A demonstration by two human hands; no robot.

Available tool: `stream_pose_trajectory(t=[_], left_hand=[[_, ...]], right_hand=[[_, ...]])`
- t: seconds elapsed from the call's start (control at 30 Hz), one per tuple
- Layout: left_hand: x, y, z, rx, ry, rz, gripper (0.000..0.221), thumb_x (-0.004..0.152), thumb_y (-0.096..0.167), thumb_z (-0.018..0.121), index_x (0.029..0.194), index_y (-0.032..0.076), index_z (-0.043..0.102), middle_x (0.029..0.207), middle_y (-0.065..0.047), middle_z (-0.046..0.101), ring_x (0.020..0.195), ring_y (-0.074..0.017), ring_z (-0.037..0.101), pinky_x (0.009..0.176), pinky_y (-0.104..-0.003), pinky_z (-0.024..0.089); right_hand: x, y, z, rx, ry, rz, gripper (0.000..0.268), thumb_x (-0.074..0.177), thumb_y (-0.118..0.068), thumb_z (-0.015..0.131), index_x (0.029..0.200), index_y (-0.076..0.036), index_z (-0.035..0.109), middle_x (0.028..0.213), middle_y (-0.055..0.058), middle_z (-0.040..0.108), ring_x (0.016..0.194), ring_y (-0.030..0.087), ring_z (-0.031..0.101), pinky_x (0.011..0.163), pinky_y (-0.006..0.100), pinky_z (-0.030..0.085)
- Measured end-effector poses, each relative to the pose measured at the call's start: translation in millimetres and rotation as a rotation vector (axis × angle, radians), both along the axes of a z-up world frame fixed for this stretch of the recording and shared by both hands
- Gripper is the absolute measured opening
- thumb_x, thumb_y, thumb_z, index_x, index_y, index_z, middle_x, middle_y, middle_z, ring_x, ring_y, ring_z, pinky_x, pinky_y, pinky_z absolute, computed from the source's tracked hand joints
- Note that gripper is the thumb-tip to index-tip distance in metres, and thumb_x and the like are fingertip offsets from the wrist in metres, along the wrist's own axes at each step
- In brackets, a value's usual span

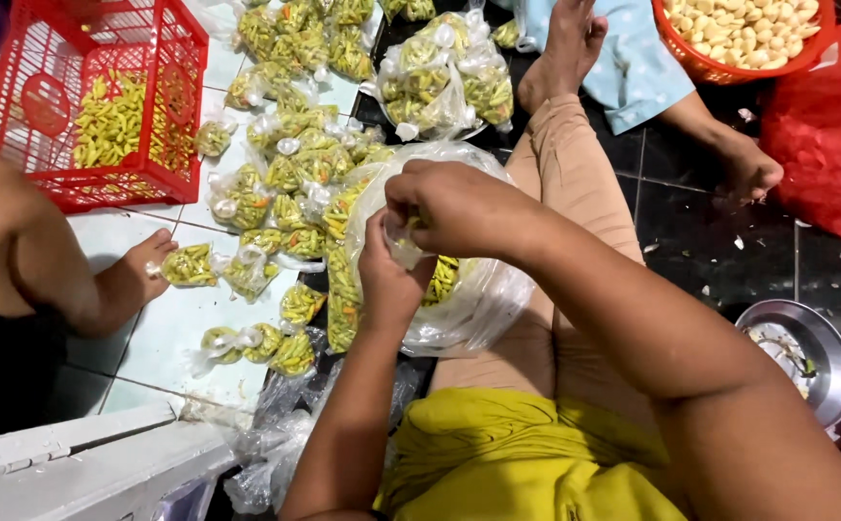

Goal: The person places small green chili peppers into plastic bags by hand and ties the bags shut while sitting on the floor.

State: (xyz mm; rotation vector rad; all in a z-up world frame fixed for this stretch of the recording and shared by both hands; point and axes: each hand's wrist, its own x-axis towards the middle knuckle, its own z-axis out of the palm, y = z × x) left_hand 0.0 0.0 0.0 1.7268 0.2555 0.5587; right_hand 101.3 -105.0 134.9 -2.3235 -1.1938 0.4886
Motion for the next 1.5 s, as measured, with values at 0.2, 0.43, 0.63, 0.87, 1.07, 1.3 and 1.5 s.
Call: stream_pose_trajectory(t=[0.2, 0.43, 0.63, 0.87, 1.07, 1.3, 1.5], left_hand=[[9, 3, -32, -0.037, 0.007, -0.021, 0.064, 0.076, 0.008, 0.085, 0.132, 0.013, 0.054, 0.115, -0.018, 0.069, 0.111, -0.0438, 0.067, 0.092, -0.059, 0.057], [9, 8, -34, -0.121, -0.029, 0.034, 0.072, 0.071, 0.002, 0.088, 0.134, 0.013, 0.054, 0.116, -0.023, 0.069, 0.109, -0.0433, 0.067, 0.092, -0.054, 0.058], [0, 19, -32, -0.207, -0.115, 0.092, 0.082, 0.071, -0.007, 0.086, 0.140, 0.011, 0.048, 0.128, -0.024, 0.060, 0.121, -0.0361, 0.058, 0.102, -0.049, 0.051], [0, 25, -42, -0.383, -0.161, 0.046, 0.089, 0.072, -0.010, 0.084, 0.146, 0.010, 0.037, 0.120, -0.014, 0.059, 0.110, -0.0203, 0.060, 0.093, -0.035, 0.057], [-4, 17, -15, -0.468, -0.146, 0.057, 0.085, 0.073, -0.013, 0.078, 0.145, 0.010, 0.039, 0.115, -0.011, 0.056, 0.105, -0.0190, 0.060, 0.092, -0.031, 0.059], [-3, 20, -16, -0.483, -0.102, 0.035, 0.083, 0.078, -0.016, 0.072, 0.148, 0.010, 0.034, 0.115, -0.014, 0.060, 0.107, -0.0283, 0.063, 0.093, -0.040, 0.062], [-2, 23, -28, -0.460, -0.134, 0.063, 0.085, 0.076, -0.016, 0.074, 0.147, 0.007, 0.033, 0.111, -0.011, 0.061, 0.109, -0.0283, 0.060, 0.093, -0.043, 0.060]], right_hand=[[-8, 7, -9, -0.127, -0.102, 0.067, 0.019, 0.080, -0.015, 0.068, 0.099, -0.017, 0.072, 0.098, 0.008, 0.067, 0.093, 0.039, 0.071, 0.080, 0.049, 0.057], [17, -7, -26, 0.120, 0.008, -0.103, 0.018, 0.085, -0.007, 0.058, 0.092, -0.018, 0.069, 0.094, 0.009, 0.071, 0.098, 0.039, 0.070, 0.086, 0.049, 0.055], [49, -10, -150, -0.048, 0.094, -0.280, 0.022, 0.083, -0.008, 0.056, 0.096, -0.018, 0.072, 0.094, 0.009, 0.075, 0.100, 0.036, 0.072, 0.087, 0.048, 0.056], [27, 11, -272, -0.311, -0.002, 0.080, 0.064, 0.069, -0.013, 0.072, 0.132, -0.005, 0.063, 0.147, 0.021, 0.051, 0.138, 0.050, 0.045, 0.113, 0.056, 0.045], [-5, 18, -262, -0.548, -0.089, 0.172, 0.068, 0.064, -0.038, 0.072, 0.126, -0.011, 0.069, 0.130, 0.015, 0.061, 0.116, 0.047, 0.059, 0.096, 0.053, 0.056], [-8, 14, -284, -0.566, -0.063, 0.155, 0.060, 0.064, -0.038, 0.070, 0.121, -0.023, 0.074, 0.129, 0.012, 0.062, 0.112, 0.045, 0.063, 0.092, 0.051, 0.058], [-9, 5, -266, -0.463, 0.100, 0.070, 0.027, 0.071, -0.015, 0.072, 0.097, -0.016, 0.079, 0.094, 0.013, 0.074, 0.089, 0.042, 0.073, 0.077, 0.052, 0.060]])
